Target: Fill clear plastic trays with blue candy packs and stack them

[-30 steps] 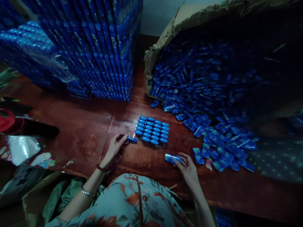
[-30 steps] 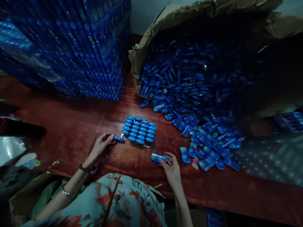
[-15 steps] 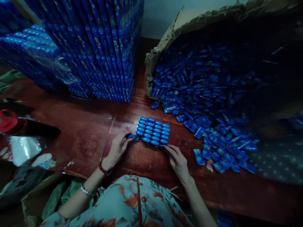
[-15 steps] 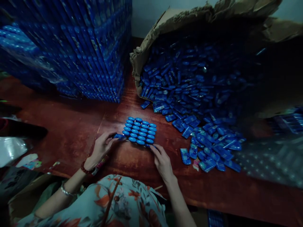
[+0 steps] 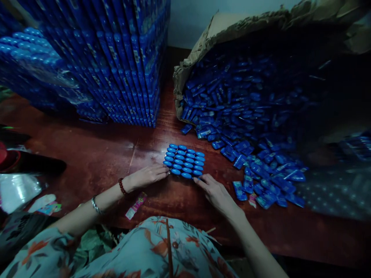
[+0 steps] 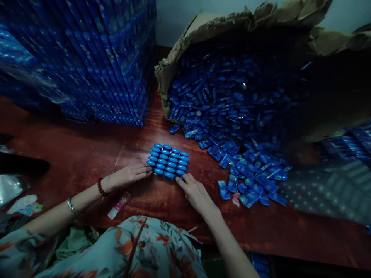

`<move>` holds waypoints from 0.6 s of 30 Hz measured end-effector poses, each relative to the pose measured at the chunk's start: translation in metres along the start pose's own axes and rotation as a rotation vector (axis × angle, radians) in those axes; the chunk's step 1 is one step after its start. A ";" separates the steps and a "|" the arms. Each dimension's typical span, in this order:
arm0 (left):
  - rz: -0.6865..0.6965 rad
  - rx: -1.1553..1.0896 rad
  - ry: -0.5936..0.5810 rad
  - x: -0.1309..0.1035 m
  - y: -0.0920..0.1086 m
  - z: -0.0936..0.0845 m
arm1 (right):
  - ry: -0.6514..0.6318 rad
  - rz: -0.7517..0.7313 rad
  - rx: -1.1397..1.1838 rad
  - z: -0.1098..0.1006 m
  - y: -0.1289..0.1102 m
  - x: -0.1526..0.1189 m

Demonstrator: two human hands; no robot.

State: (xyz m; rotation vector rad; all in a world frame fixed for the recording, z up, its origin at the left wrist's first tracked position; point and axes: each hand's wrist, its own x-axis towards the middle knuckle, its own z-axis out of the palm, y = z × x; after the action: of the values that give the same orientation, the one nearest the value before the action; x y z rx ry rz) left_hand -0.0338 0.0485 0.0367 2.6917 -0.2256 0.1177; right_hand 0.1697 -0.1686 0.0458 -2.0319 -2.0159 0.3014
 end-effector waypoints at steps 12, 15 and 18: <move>-0.105 0.159 0.436 -0.004 -0.003 0.033 | 0.547 0.162 -0.105 0.058 -0.014 -0.002; -0.254 0.086 0.588 0.011 0.000 0.031 | 0.673 0.288 -0.097 0.058 -0.014 0.009; -0.492 0.007 0.627 0.042 -0.004 0.027 | 0.640 0.360 -0.096 0.049 -0.011 0.040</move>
State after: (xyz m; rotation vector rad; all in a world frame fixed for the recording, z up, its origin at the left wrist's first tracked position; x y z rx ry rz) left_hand 0.0101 0.0347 0.0155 2.4823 0.6162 0.7803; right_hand 0.1441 -0.1270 0.0046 -2.1710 -1.3030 -0.3512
